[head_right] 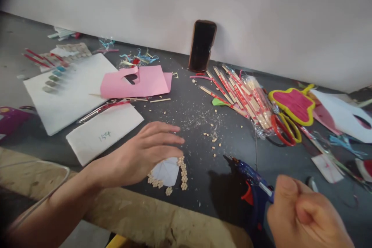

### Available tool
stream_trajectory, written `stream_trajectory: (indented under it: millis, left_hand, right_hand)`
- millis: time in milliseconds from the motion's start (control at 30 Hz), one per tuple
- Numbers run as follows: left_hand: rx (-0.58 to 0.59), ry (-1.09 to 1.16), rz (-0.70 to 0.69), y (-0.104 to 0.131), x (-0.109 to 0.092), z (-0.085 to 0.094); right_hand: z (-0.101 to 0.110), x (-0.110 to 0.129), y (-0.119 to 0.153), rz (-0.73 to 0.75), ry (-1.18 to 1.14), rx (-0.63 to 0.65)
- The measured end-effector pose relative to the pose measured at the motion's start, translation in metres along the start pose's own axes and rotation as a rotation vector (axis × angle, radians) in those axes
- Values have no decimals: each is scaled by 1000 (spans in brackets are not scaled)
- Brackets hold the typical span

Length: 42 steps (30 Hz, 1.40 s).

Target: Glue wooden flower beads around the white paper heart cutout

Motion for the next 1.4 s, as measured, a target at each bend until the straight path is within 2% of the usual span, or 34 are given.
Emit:
stream_trajectory:
  millis: [33, 67, 100, 167, 233, 300, 400, 633, 867, 1233, 1400]
  left_hand:
    - [105, -24, -7, -1, -2, -9]
    - [187, -42, -16, -2, -4, -16]
    - [246, -50, -28, -2, -6, -22]
    - [311, -54, -49, -3, -7, -31]
    - [319, -68, -44, -4, -6, -34]
    - [300, -84, -7, -4, -3, -34]
    - [270, -88, 52, -4, 3, -32]
    - [267, -65, 35, -8, 5, -37]
    - [257, -21, -5, -10, 0, -50]
    - [194, -9, -67, -10, 2, -56]
    - [173, -6, -75, -10, 3, -58]
  right_hand:
    - [-2, 9, -2, 49, 43, 32]
    - [-9, 19, -5, 97, 73, 121]
    - [-19, 30, -6, 168, 86, 261]
    - [-35, 51, -4, 311, 117, 442]
    - [-46, 72, 3, 470, 144, 558]
    - [-55, 87, 8, 563, 148, 634]
    - [-65, 96, 8, 561, 139, 701]
    - [-82, 83, 12, 528, 82, 781]
    - [-83, 87, 16, 520, 37, 818]
    - [-89, 88, 19, 483, -23, 839]
    - [-90, 87, 18, 531, -17, 822]
Point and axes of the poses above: each hand's wrist, its own y-axis away from the middle knuckle, its own z-axis out of the back of the hand, x = y × z, the point moved 5 cm from there along -y, towards the middle knuckle, and after that the axes turned 14 degrees about x, right-handed, at the moved point
